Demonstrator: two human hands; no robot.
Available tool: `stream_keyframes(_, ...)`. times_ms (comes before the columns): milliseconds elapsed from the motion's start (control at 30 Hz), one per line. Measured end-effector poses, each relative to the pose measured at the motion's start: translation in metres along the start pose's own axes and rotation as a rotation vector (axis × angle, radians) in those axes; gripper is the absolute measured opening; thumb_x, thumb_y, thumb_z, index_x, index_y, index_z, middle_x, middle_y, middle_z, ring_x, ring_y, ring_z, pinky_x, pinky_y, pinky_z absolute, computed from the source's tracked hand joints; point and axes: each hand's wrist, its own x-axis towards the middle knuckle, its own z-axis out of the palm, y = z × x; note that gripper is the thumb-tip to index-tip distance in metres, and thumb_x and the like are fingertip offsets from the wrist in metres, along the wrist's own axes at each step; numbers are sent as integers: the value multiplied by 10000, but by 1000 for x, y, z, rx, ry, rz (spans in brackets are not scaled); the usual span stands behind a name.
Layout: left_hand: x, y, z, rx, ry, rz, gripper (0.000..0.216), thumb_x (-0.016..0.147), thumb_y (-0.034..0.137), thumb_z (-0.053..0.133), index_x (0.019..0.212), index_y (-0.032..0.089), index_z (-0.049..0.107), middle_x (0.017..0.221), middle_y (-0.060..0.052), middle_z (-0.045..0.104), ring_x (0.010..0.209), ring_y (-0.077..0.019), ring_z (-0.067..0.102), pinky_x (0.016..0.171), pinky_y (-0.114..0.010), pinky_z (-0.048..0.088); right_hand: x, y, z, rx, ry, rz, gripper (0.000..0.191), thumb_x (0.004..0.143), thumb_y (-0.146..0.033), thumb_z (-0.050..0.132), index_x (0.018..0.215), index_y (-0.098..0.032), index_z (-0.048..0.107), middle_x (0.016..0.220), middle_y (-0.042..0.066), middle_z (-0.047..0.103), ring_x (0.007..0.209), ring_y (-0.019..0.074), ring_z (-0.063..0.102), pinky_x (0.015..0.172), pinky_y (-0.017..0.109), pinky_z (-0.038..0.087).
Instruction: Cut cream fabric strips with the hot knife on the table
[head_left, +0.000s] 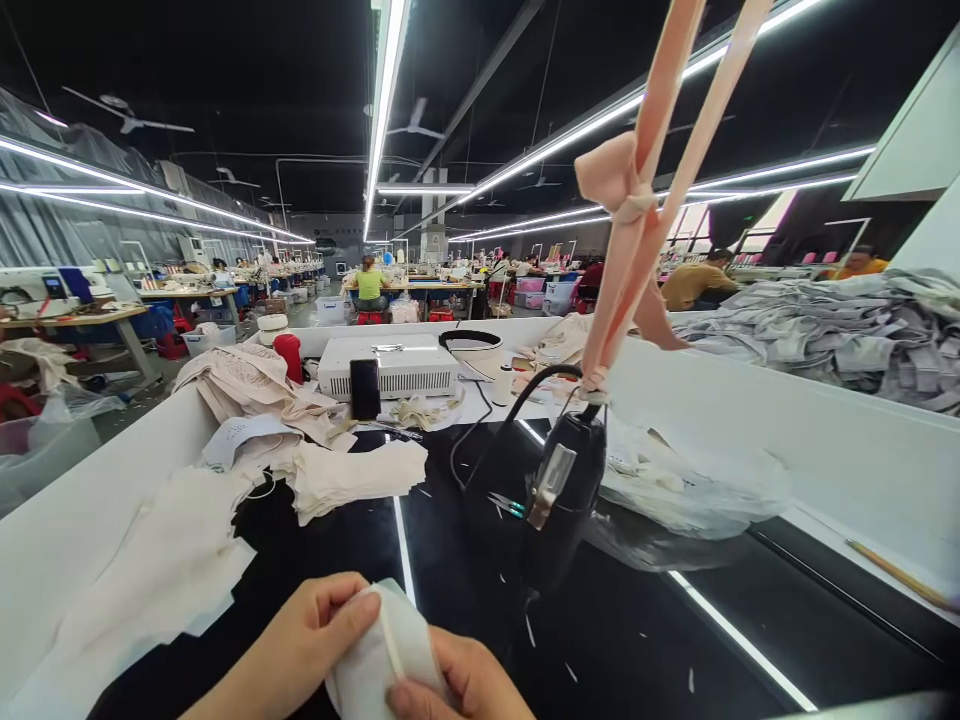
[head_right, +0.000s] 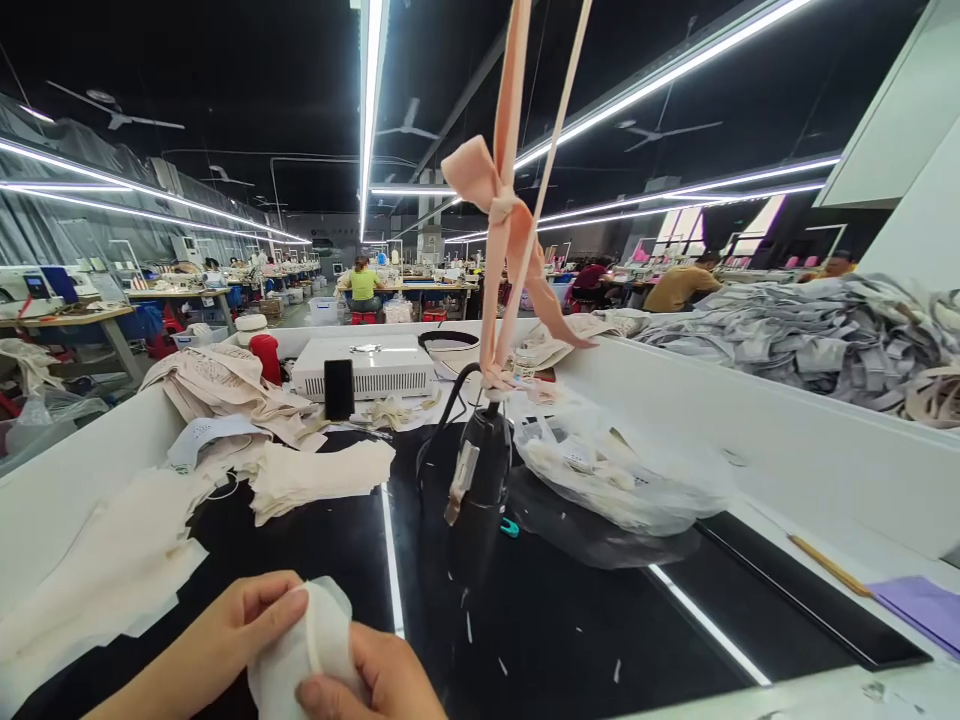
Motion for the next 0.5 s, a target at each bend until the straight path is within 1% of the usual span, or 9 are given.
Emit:
stream_keyframes(100,-3,5,-3,26,33,-9,683,796,835,616,773,154,599,689,25,480,645,-122,376,586,-233,291,-2,1,1,54,-18,3,556,784,-610,808,1108,-169,709,841,4,572,739,126,462,682,212,367)
stream_keyframes(200,-8,9,-4,5,56,-40,700,758,853,638,773,153,625,686,21,503,646,-129,393,591,-229,326,-3,2,6,181,-82,8,552,780,-542,841,1178,-191,690,826,-7,586,714,106,472,662,182,368)
stream_keyframes(233,-9,11,-4,-1,63,-51,696,751,851,647,770,156,633,681,20,507,643,-131,396,588,-228,334,-3,3,7,195,-82,16,534,777,-527,847,1159,-185,699,803,-12,574,688,93,463,632,169,352)
stream_keyframes(333,-13,15,-4,-20,97,-87,672,744,841,666,783,169,666,673,16,523,641,-138,406,578,-223,352,-3,6,8,175,-28,78,488,727,-489,892,1046,-158,730,767,-21,547,630,67,445,562,148,314)
stream_keyframes(400,-14,17,-3,-31,119,-95,660,747,839,665,794,180,683,678,9,539,648,-145,423,578,-220,372,-4,6,6,187,-14,109,487,693,-473,917,1013,-154,736,777,-16,569,638,67,469,566,145,330)
stream_keyframes(500,-16,16,1,-55,113,-107,654,739,843,669,787,191,690,672,5,546,641,-146,435,569,-216,388,-9,-2,4,246,-55,135,487,657,-452,943,1006,-171,754,800,-16,616,668,71,501,621,144,375)
